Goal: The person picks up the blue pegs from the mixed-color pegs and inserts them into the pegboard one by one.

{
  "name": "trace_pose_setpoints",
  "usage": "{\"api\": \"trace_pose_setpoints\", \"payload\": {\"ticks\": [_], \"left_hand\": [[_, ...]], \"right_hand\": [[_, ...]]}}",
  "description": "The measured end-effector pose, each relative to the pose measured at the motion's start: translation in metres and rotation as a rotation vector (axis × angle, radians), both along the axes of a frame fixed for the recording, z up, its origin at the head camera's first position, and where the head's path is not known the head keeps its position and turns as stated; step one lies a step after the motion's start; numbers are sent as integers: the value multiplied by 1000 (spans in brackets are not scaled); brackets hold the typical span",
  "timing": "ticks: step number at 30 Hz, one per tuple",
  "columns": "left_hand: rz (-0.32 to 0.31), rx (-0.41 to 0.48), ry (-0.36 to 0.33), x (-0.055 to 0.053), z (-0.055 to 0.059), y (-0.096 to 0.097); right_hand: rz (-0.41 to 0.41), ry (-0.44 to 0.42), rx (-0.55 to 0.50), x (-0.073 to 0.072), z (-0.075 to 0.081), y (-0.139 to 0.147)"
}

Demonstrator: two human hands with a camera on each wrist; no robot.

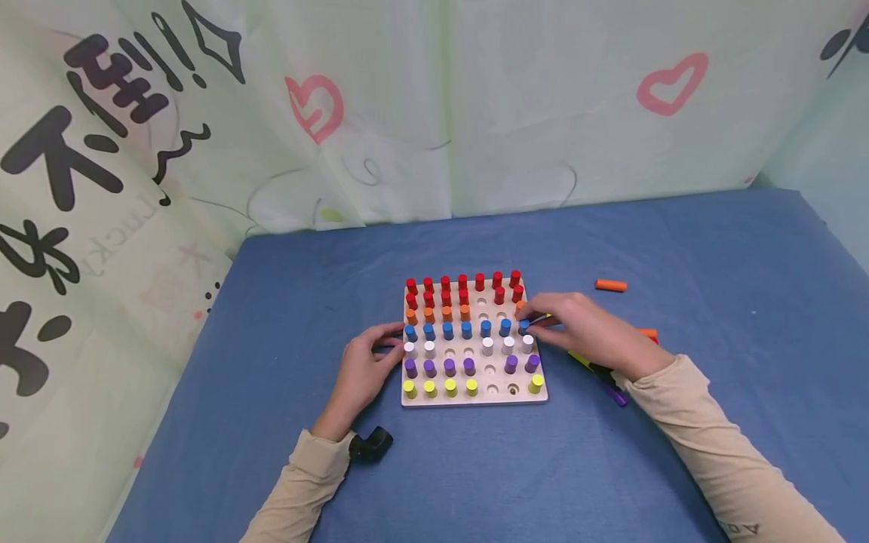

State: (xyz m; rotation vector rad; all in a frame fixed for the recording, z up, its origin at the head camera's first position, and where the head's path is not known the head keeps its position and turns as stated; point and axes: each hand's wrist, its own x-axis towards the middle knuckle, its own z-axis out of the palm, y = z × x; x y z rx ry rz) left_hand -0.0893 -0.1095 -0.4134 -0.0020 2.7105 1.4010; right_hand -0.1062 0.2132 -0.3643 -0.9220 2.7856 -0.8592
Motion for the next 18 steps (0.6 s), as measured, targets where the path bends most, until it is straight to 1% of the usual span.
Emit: {"api": "trace_pose_setpoints", "payload": {"ticks": [4,13,18], "left_hand": [[1,1,0,0,-1,0],[14,-2,-26,0,-2,-1],[2,3,-16,-1,-3,-1]], "right_hand": [[3,-36,-8,0,-2,-2],[-4,-42,-9,-1,-6,-2],[-33,-25,31,-1,-5,-1]]}}
